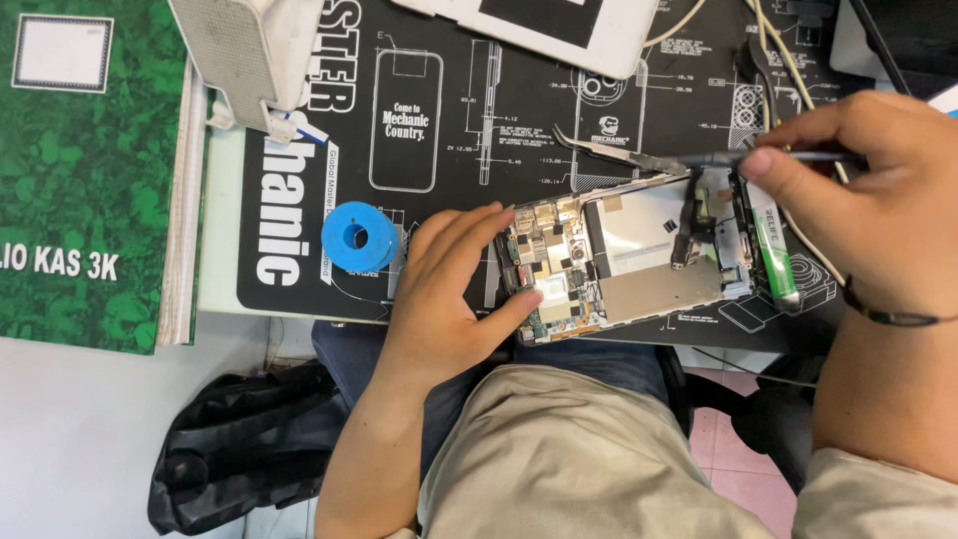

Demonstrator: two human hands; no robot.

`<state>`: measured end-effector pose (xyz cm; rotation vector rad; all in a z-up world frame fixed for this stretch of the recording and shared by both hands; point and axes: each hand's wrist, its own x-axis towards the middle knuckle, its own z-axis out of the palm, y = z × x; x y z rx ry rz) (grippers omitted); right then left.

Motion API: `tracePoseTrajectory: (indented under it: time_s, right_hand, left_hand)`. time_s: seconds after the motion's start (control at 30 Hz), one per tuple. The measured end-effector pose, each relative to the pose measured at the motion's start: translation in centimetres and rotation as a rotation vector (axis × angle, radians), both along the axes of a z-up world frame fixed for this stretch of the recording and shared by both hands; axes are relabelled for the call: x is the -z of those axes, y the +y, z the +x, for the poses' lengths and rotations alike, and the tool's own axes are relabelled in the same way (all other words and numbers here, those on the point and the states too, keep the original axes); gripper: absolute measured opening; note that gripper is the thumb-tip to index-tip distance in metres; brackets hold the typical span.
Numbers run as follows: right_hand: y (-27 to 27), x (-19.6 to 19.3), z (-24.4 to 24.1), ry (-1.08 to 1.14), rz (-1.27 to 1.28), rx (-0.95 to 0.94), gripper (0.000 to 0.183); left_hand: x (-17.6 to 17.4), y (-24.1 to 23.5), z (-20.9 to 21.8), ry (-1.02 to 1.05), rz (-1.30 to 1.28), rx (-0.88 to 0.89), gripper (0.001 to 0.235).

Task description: The person uses a screwdriver and tweezers to remove screws and small components from a disassembled smartphone motherboard. They carefully lift and place parts on the work mat while working on the exposed circuit board.

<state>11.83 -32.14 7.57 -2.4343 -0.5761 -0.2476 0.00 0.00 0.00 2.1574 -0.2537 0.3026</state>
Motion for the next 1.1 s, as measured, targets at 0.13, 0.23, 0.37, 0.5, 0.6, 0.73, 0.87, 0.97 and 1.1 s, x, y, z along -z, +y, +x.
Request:
tracePoseTrajectory:
  time_s: [0.13,0.23,0.37,0.5,0.6,0.73,0.87,0.97,1.1]
  right_hand:
    - [1.5,2.8,1.1,0.117,0.24,0.073,0.015]
    - [1.6,3.4,1.2,0.168,0.33,0.043,0.013]
    - [1.6,3.6,1.1,0.137,0.276,0.036,0.012]
    - [1.8,3.6,0.9,0.138,0.26,0.063,0.012]
    - [1.7,3.9,0.8,0.182,0.315,0.073,0.01]
    - [1.4,4.2,0.8,0.176,0.328,0.048,0.011]
    - [1.2,4.1,0.7,0.148,0.288,0.033,0.01]
    - [1.3,4.1,0.7,0.146,0.312,0.013,0.014]
    - [1.4,4.0,0.7,0.186,0.371,0.031,0.016]
  left_hand:
    - [-0.5,-0.2,0.2,0.001,0.013,-0.012,0.073]
    - [-0.6,-0.4,0.2,0.009,0.025,-0.016,0.077]
    - [-0.8,-0.5,0.2,0.022,0.042,-0.023,0.079]
    - [-1.0,-0.5,0.2,0.016,0.065,-0.019,0.083]
    - [-1.0,-0.5,0.0,0.029,0.072,-0.014,0.088]
    - [-1.1,-0.4,0.1,0.028,0.083,-0.004,0.096]
    - [-1.1,-0.5,0.1,0.022,0.093,-0.009,0.097]
    - [-1.0,-0.6,0.1,0.026,0.099,-0.019,0.095]
    - [-0.9,-0.6,0.2,0.005,0.092,-0.024,0.091]
